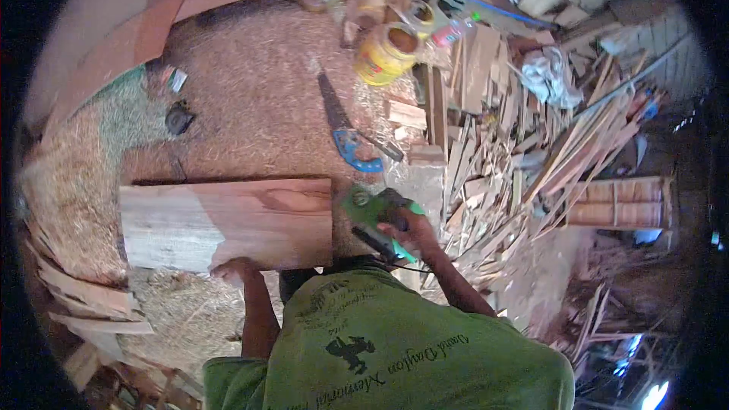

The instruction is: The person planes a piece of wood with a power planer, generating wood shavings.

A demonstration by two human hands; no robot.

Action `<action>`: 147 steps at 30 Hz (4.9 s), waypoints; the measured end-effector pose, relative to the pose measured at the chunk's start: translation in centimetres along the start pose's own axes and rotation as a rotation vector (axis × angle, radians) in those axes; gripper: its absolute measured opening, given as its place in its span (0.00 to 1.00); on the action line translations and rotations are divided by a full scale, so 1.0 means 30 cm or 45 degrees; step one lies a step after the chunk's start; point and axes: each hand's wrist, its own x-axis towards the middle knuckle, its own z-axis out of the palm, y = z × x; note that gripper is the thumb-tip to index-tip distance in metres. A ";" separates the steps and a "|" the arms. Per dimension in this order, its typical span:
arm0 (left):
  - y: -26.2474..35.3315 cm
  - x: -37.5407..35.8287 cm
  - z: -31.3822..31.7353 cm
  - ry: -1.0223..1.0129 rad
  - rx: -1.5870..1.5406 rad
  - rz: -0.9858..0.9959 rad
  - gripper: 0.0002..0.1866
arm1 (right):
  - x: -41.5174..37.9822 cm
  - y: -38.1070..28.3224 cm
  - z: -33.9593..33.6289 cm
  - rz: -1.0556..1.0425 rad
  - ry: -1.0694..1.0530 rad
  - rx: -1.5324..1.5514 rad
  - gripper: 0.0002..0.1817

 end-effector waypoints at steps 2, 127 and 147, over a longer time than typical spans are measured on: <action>-0.044 0.108 0.014 -0.065 0.626 0.287 0.34 | -0.010 0.279 0.065 -0.184 0.344 0.400 0.25; 0.526 0.089 -0.750 0.408 -0.412 1.025 0.48 | -0.102 -0.077 0.154 -0.873 0.343 0.034 0.45; 0.330 -0.876 -0.404 0.570 -0.939 0.679 0.75 | 0.174 0.761 0.020 -0.460 0.333 1.040 0.28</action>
